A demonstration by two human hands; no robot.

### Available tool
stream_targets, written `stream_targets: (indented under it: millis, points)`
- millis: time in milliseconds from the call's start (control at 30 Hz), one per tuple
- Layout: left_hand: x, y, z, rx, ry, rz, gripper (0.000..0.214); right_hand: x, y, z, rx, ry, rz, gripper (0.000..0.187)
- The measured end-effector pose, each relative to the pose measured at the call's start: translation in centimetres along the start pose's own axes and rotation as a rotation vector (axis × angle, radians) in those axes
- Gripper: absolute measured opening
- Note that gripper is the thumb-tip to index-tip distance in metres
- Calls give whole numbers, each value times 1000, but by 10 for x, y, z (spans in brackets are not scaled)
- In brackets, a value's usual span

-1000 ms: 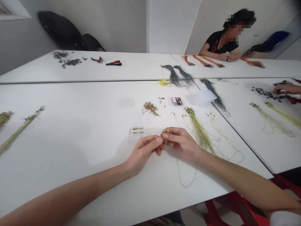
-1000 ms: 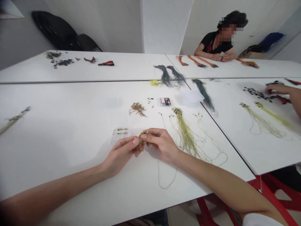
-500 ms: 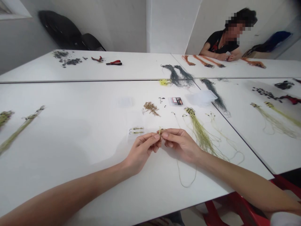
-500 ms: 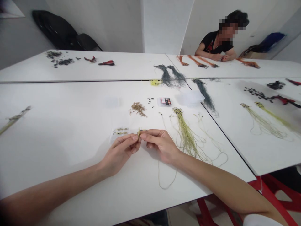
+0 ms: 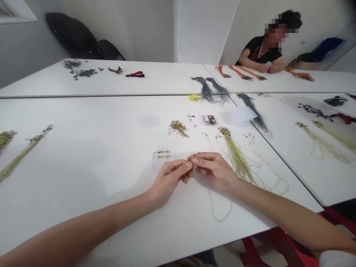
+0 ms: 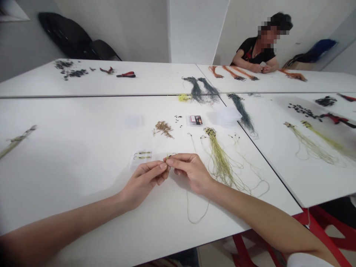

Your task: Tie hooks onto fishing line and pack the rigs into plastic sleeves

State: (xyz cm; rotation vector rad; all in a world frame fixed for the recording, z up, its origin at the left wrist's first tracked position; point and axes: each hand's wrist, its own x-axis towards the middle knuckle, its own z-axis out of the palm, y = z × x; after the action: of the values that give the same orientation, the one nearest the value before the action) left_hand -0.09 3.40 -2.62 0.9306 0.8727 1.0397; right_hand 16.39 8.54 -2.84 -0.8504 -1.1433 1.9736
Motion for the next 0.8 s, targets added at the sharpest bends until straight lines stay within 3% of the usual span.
stream_targets:
  millis: [133, 267, 367, 467, 600, 800]
  points:
    - [-1, -1, 1, 49, -5, 10, 28, -1, 0, 0, 35, -28, -13, 10]
    - [-2, -2, 0, 70, -39, 4, 27, -2, -7, 0, -28, -155, -38, 20]
    - [-3, -2, -1, 208, -45, 19, 23, 0, -17, -8, -180, -193, -55, 18]
    - [-5, -2, -1, 438, 35, 56, 22, 3, -29, -21, -408, -196, -35, 10]
    - [-6, -1, -4, 699, 152, 181, 19, 5, -40, -36, -607, -297, 147, 11]
    - [-2, -3, -8, 1109, 9, 505, 34, 3, -39, -37, -711, -378, 250, 9]
